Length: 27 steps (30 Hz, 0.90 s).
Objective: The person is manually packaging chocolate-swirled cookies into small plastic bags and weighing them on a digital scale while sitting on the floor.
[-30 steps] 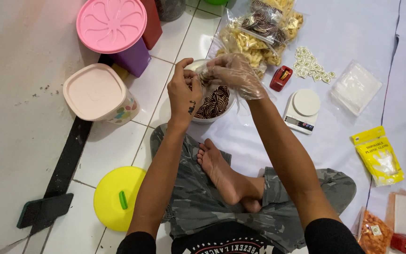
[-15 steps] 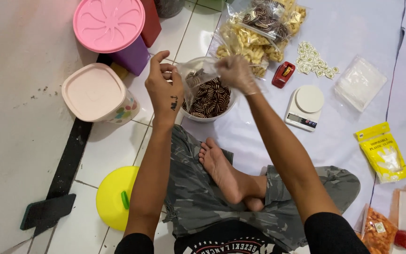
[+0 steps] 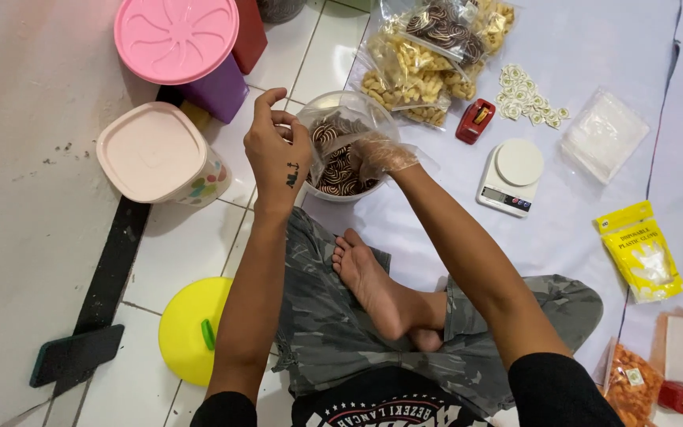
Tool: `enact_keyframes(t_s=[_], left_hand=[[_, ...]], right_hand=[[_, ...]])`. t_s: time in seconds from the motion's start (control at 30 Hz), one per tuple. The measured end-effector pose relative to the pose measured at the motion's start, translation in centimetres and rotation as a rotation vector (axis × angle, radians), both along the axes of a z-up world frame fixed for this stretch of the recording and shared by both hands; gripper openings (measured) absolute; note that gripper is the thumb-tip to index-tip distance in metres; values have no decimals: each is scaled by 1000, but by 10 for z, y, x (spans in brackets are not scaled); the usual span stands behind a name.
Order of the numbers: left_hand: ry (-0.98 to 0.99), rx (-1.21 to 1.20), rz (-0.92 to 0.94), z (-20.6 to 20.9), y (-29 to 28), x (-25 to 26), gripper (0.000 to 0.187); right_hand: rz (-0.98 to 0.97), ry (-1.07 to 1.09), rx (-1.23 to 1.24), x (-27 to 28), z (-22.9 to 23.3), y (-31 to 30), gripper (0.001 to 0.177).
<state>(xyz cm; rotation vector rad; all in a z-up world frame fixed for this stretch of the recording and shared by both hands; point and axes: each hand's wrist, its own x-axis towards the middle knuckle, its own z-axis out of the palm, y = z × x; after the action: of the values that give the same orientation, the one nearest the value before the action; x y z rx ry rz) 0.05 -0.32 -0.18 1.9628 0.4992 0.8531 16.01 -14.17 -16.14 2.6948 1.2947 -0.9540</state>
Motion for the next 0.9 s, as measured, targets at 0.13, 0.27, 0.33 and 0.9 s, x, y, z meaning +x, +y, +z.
enact_keyframes(t_s=[0.13,0.27,0.33,0.9], left_hand=[[-9,10,-16,1,-2,0,42],[-14,13,-25,5,-3,-2,42],[1,19,-22,3,-1,-3,42],[140,-30,-23,9,-5,-4,42]], right_hand=[[-58,113,-4,22,-22,-11,42],[-47,19,-97,-16,41,2,61],[-46,-42,8,0,-13,5,38],[-265,387,793,1,248,-67,34]])
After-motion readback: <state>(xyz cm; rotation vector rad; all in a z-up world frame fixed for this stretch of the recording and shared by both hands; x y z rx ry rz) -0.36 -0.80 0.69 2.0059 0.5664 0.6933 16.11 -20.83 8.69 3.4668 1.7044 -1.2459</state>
